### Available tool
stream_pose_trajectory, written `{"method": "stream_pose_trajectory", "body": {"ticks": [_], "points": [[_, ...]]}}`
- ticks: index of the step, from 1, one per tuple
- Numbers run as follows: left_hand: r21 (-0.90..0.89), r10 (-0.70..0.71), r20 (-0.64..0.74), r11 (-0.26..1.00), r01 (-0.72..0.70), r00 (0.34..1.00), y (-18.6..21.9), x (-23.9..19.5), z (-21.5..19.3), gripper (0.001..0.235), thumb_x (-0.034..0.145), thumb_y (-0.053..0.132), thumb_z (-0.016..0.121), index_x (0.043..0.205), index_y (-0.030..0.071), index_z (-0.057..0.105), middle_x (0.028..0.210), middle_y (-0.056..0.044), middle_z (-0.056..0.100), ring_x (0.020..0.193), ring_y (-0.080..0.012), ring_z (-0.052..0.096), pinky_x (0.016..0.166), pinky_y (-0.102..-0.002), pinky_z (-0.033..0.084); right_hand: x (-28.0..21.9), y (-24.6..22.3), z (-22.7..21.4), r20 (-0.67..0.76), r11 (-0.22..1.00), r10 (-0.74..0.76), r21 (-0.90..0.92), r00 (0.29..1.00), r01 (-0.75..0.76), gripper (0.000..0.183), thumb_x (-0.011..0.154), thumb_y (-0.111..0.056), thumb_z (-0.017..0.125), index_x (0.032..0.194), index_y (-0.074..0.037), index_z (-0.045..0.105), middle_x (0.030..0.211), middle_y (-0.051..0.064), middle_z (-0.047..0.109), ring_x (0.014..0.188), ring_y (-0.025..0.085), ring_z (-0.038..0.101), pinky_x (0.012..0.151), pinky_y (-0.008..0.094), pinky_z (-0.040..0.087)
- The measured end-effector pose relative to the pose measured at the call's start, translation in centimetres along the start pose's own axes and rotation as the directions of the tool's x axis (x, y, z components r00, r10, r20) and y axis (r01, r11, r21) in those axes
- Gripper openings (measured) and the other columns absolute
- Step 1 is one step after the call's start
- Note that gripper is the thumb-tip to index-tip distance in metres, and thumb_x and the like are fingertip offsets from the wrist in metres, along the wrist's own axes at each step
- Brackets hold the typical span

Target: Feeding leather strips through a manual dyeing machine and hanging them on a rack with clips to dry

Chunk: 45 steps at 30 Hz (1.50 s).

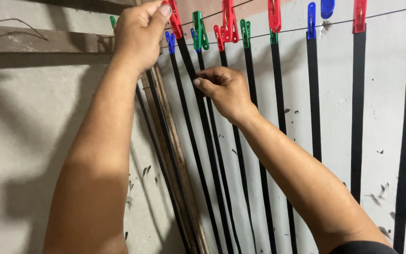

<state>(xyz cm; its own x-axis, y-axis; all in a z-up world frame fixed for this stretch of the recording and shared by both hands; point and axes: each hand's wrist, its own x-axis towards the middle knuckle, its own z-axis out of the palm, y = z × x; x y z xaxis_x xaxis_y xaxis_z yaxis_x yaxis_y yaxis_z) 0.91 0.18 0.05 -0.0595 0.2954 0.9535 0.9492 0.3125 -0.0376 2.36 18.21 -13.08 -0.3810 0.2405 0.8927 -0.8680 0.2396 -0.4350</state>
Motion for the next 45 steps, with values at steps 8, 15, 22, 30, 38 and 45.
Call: {"method": "stream_pose_trajectory", "body": {"ticks": [8, 15, 22, 30, 38, 45], "points": [[0.043, -0.039, 0.034, 0.998, 0.038, 0.999, 0.0, -0.2, -0.1, 0.031, 0.114, 0.034, 0.053, 0.088, 0.021, 0.065, 0.058, 0.009, 0.027, 0.059, -0.0093, 0.032, 0.068, -0.031, 0.038, 0.0, 0.0, 0.1, -0.012, 1.0, -0.01, -0.022, 1.0, 0.01, 0.013, 0.088, -0.013, 0.08, 0.099, -0.008, 0.079, 0.082, 0.0, 0.076, 0.076, 0.005, 0.068, 0.07, 0.019, 0.06], [0.036, -0.018, 0.029, 0.999, 0.017, 0.999, 0.7, -0.5, -0.2, 0.031, 0.11, 0.036, 0.05, 0.108, 0.021, 0.077, 0.057, 0.009, 0.028, 0.058, -0.0083, 0.035, 0.068, -0.031, 0.04, -0.2, 0.0, 0.1, -0.013, 0.999, -0.013, 0.043, 1.0, 0.014, 0.015, 0.088, -0.011, 0.08, 0.102, -0.006, 0.079, 0.084, 0.002, 0.075, 0.076, 0.007, 0.068, 0.07, 0.021, 0.062], [0.057, 0.003, 0.028, 0.998, -0.004, 1.0, -0.6, -0.3, 0.3, 0.034, 0.115, 0.034, 0.052, 0.085, 0.02, 0.06, 0.058, 0.009, 0.026, 0.059, -0.0083, 0.034, 0.084, -0.032, 0.045, -0.7, 0.1, -0.5, 0.007, 0.936, -0.255, -0.251, 0.967, 0.248, 0.026, 0.092, -0.018, 0.078, 0.118, -0.015, 0.075, 0.076, -0.005, 0.066, 0.068, 0.003, 0.057, 0.068, 0.021, 0.051], [0.098, 0.167, -0.191, 0.984, -0.15, 0.967, -2.2, 0.0, 0.3, 0.021, 0.1, 0.03, 0.063, 0.113, 0.015, 0.071, 0.106, -0.002, 0.075, 0.097, -0.0197, 0.066, 0.078, -0.039, 0.052, -0.9, -0.8, 0.1, 0.022, 0.894, -0.377, -0.252, 0.926, 0.37, 0.028, 0.095, -0.011, 0.075, 0.123, -0.012, 0.074, 0.09, -0.001, 0.072, 0.076, 0.006, 0.061, 0.074, 0.021, 0.054], [0.199, 0.372, -0.345, 0.926, -0.32, 0.862, -0.9, -2.7, -2.5, 0.007, 0.095, 0.003, 0.055, 0.094, 0.006, 0.062, 0.091, -0.007, 0.062, 0.082, -0.0233, 0.058, 0.072, -0.037, 0.044, -0.4, -0.9, 1.4, 0.013, 0.922, -0.325, -0.217, 0.946, 0.32, 0.03, 0.092, -0.009, 0.07, 0.122, -0.009, 0.074, 0.09, 0.0, 0.075, 0.078, 0.006, 0.067, 0.079, 0.02, 0.059], [0.269, 0.366, -0.352, 0.921, -0.281, 0.861, -1.6, -5.1, -4.0, 0.019, 0.096, 0.008, 0.066, 0.107, 0.005, 0.08, 0.1, -0.007, 0.071, 0.093, -0.0227, 0.067, 0.082, -0.033, 0.051, 0.2, -0.4, 2.4, 0.03, 0.884, -0.38, -0.28, 0.924, 0.373, 0.028, 0.092, -0.011, 0.072, 0.12, -0.009, 0.074, 0.09, 0.002, 0.077, 0.078, 0.008, 0.07, 0.079, 0.023, 0.06]]}}
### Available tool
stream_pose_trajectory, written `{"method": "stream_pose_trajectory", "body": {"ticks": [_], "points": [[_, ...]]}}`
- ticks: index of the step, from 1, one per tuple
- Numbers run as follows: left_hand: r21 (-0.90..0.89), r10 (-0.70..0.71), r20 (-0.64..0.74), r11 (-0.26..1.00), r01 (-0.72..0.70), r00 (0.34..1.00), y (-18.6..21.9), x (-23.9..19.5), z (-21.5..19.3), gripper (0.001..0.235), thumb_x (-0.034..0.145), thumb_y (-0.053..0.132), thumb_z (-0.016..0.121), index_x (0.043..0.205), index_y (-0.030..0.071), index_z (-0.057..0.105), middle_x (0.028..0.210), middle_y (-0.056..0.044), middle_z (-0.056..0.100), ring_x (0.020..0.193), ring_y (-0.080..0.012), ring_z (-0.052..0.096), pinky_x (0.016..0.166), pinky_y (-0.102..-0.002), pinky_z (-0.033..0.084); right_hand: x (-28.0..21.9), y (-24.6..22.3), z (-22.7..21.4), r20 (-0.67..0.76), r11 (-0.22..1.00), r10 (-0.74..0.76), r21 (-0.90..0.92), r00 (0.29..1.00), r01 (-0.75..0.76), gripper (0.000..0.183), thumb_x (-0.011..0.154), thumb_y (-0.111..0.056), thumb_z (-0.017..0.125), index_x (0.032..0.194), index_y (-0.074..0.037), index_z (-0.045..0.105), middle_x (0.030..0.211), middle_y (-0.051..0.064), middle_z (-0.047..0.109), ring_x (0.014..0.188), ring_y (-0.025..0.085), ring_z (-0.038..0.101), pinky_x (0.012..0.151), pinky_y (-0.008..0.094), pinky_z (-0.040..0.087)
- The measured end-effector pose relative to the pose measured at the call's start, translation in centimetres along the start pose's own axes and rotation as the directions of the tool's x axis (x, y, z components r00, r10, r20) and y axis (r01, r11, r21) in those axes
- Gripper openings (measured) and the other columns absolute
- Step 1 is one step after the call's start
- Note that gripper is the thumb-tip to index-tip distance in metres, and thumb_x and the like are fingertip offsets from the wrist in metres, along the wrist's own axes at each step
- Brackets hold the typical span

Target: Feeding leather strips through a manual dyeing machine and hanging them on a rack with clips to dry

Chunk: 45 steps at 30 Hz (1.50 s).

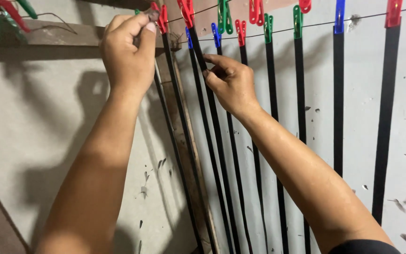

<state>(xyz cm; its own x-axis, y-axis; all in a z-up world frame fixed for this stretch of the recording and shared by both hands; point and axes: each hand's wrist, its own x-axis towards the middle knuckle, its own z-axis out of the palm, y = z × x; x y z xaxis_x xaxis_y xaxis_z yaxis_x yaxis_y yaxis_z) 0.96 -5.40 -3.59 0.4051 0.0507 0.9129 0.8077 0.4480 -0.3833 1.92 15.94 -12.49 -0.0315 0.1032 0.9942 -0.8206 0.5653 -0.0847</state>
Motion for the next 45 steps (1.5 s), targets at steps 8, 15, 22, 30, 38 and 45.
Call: {"method": "stream_pose_trajectory", "body": {"ticks": [8, 15, 22, 30, 38, 45], "points": [[0.073, 0.019, -0.031, 0.997, -0.017, 0.999, 0.3, -1.8, -2.2, 0.013, 0.095, 0.007, 0.074, 0.106, 0.006, 0.082, 0.093, -0.005, 0.073, 0.085, -0.0218, 0.064, 0.073, -0.035, 0.048, 0.0, -0.1, 0.7, 0.019, 0.999, -0.035, 0.018, 0.999, 0.035, 0.03, 0.092, -0.008, 0.072, 0.121, -0.007, 0.074, 0.091, 0.003, 0.076, 0.077, 0.009, 0.069, 0.076, 0.023, 0.06], [0.025, -0.009, -0.029, 1.0, 0.01, 1.0, 1.3, -3.2, -3.1, 0.011, 0.09, 0.001, 0.085, 0.1, 0.004, 0.081, 0.092, -0.007, 0.076, 0.082, -0.0183, 0.066, 0.069, -0.033, 0.051, -0.4, -0.2, 0.6, 0.012, 0.997, 0.064, 0.039, 0.998, -0.065, 0.031, 0.092, -0.012, 0.072, 0.123, -0.009, 0.074, 0.087, -0.001, 0.074, 0.076, 0.005, 0.064, 0.077, 0.022, 0.057], [0.048, -0.042, 0.021, 0.998, 0.04, 0.999, 2.0, -4.1, -3.7, 0.008, 0.091, 0.006, 0.083, 0.099, 0.008, 0.082, 0.093, -0.003, 0.077, 0.085, -0.0178, 0.07, 0.078, -0.035, 0.052, -0.5, -0.9, 0.8, 0.004, 0.993, 0.053, 0.103, 0.999, -0.053, 0.032, 0.091, -0.007, 0.071, 0.123, -0.006, 0.074, 0.089, 0.001, 0.075, 0.077, 0.006, 0.066, 0.079, 0.021, 0.058], [0.023, -0.022, 0.026, 1.0, 0.021, 0.999, 0.8, -5.2, -3.6, 0.011, 0.084, 0.007, 0.086, 0.093, 0.012, 0.082, 0.082, -0.003, 0.07, 0.077, -0.0248, 0.069, 0.078, -0.035, 0.05, -0.1, 0.6, 1.6, -0.048, 0.993, -0.018, 0.116, 0.999, 0.023, 0.034, 0.086, 0.003, 0.074, 0.119, -0.003, 0.076, 0.078, 0.013, 0.075, 0.068, 0.021, 0.073, 0.056, 0.031, 0.059], [0.038, -0.053, 0.072, 0.998, 0.05, 0.996, 0.8, -6.6, -3.9, 0.009, 0.086, 0.011, 0.085, 0.093, 0.014, 0.082, 0.082, -0.003, 0.071, 0.076, -0.0248, 0.069, 0.079, -0.036, 0.049, -0.2, 0.6, 1.7, -0.051, 0.994, -0.021, 0.107, 0.998, 0.027, 0.033, 0.086, 0.003, 0.074, 0.118, -0.002, 0.076, 0.079, 0.016, 0.075, 0.069, 0.025, 0.074, 0.056, 0.033, 0.059], [0.048, -0.071, 0.123, 0.997, 0.066, 0.99, 1.5, -7.7, -4.7, 0.008, 0.088, 0.014, 0.084, 0.095, 0.015, 0.082, 0.085, -0.003, 0.073, 0.079, -0.0257, 0.07, 0.081, -0.036, 0.049, -0.7, 0.9, 1.9, -0.053, 0.993, -0.007, 0.118, 0.999, 0.013, 0.036, 0.086, 0.002, 0.074, 0.122, -0.003, 0.075, 0.08, 0.014, 0.075, 0.07, 0.022, 0.073, 0.058, 0.033, 0.06]]}}
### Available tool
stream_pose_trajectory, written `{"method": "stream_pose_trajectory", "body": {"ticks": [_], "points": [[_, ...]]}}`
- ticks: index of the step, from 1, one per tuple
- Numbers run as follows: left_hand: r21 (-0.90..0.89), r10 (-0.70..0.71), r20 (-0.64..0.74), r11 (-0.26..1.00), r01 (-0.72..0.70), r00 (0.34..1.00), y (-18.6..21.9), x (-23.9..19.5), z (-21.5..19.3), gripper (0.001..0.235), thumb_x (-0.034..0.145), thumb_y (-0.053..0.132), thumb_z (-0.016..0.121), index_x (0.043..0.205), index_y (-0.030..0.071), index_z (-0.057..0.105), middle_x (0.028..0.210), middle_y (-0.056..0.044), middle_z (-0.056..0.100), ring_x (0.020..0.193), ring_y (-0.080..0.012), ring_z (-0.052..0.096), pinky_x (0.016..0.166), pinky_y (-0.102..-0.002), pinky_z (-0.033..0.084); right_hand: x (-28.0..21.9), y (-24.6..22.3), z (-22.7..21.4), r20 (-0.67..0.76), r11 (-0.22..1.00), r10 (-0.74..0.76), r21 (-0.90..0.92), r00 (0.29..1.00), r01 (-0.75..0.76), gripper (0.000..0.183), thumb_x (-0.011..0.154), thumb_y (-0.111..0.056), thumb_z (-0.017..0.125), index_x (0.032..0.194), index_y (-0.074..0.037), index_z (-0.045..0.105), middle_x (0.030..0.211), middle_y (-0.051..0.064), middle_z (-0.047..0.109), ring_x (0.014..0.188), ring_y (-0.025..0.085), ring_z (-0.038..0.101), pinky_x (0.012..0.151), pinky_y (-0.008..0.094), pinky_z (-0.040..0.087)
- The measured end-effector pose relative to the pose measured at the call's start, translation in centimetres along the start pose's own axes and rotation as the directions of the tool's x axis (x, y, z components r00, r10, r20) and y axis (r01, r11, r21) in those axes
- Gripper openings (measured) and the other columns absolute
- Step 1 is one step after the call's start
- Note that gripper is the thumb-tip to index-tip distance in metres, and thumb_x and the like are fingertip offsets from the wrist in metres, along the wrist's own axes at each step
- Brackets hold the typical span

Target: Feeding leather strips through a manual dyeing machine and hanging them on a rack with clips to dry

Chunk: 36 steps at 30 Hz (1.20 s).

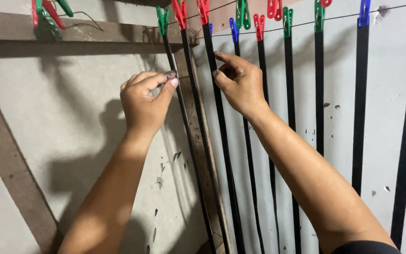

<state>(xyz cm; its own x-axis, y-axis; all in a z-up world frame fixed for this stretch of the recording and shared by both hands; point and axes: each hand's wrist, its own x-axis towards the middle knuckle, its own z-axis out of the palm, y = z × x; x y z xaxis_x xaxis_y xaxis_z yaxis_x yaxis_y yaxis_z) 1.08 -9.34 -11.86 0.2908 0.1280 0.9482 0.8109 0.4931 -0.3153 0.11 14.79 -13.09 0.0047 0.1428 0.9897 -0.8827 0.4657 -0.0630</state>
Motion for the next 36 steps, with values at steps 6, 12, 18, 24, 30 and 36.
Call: {"method": "stream_pose_trajectory", "body": {"ticks": [6, 12, 18, 24, 30, 36], "points": [[-0.013, -0.024, 0.02, 1.0, 0.024, 1.0, 0.1, -1.1, 0.0, 0.005, 0.091, 0.015, 0.082, 0.095, 0.013, 0.081, 0.086, -0.004, 0.074, 0.079, -0.0274, 0.072, 0.081, -0.038, 0.05, -0.3, -0.9, 0.3, -0.004, 0.999, 0.007, 0.032, 1.0, -0.007, 0.038, 0.086, 0.002, 0.075, 0.123, -0.003, 0.074, 0.081, 0.014, 0.075, 0.072, 0.021, 0.073, 0.06, 0.032, 0.06], [-0.1, -0.047, 0.038, 0.994, 0.05, 0.998, 1.7, -1.7, -0.7, 0.007, 0.096, 0.009, 0.075, 0.1, 0.009, 0.081, 0.089, -0.006, 0.074, 0.077, -0.0258, 0.073, 0.076, -0.036, 0.054, -0.7, -1.3, 0.2, -0.009, 0.999, 0.012, 0.047, 1.0, -0.011, 0.038, 0.086, 0.001, 0.076, 0.124, -0.004, 0.074, 0.082, 0.013, 0.075, 0.072, 0.019, 0.072, 0.061, 0.03, 0.059], [-0.19, -0.105, 0.039, 0.976, 0.11, 0.994, 4.8, -2.9, -1.7, 0.01, 0.098, 0.003, 0.069, 0.103, 0.0, 0.076, 0.095, -0.016, 0.073, 0.086, -0.0351, 0.074, 0.079, -0.04, 0.056, -1.8, -1.6, -1.0, -0.028, 0.995, 0.013, 0.103, 1.0, -0.01, 0.037, 0.089, 0.001, 0.075, 0.125, -0.001, 0.072, 0.084, 0.016, 0.075, 0.074, 0.021, 0.071, 0.064, 0.033, 0.059], [-0.156, -0.165, 0.057, 0.973, 0.172, 0.985, 7.9, -8.6, -3.9, 0.007, 0.092, 0.004, 0.075, 0.096, -0.001, 0.076, 0.095, -0.019, 0.073, 0.093, -0.0407, 0.074, 0.084, -0.047, 0.057, -7.0, -4.6, -5.4, -0.081, 0.982, -0.08, 0.166, 0.993, 0.093, 0.031, 0.095, 0.003, 0.075, 0.124, 0.007, 0.07, 0.095, 0.021, 0.07, 0.086, 0.027, 0.071, 0.077, 0.039, 0.06], [0.054, -0.292, 0.063, 0.956, 0.289, 0.954, 11.4, -20.7, -6.4, 0.018, 0.088, 0.002, 0.076, 0.105, 0.007, 0.076, 0.096, -0.005, 0.074, 0.09, -0.0192, 0.069, 0.081, -0.03, 0.061, -17.4, -7.1, -10.3, -0.154, 0.997, 0.05, 0.06, 0.987, -0.041, 0.028, 0.098, 0.002, 0.07, 0.123, 0.012, 0.065, 0.114, 0.025, 0.069, 0.099, 0.028, 0.069, 0.092, 0.033, 0.059], [0.197, -0.878, -0.091, 0.447, 0.873, 0.47, 17.0, -33.3, -9.8, 0.021, 0.086, 0.02, 0.079, 0.104, 0.013, 0.087, 0.09, -0.003, 0.079, 0.075, -0.0113, 0.071, 0.066, -0.03, 0.056, -25.3, -6.1, -14.2, -0.145, 0.96, 0.251, 0.167, 0.957, -0.226, 0.029, 0.095, 0.007, 0.067, 0.123, 0.013, 0.063, 0.099, 0.023, 0.069, 0.088, 0.024, 0.07, 0.084, 0.031, 0.063]]}}
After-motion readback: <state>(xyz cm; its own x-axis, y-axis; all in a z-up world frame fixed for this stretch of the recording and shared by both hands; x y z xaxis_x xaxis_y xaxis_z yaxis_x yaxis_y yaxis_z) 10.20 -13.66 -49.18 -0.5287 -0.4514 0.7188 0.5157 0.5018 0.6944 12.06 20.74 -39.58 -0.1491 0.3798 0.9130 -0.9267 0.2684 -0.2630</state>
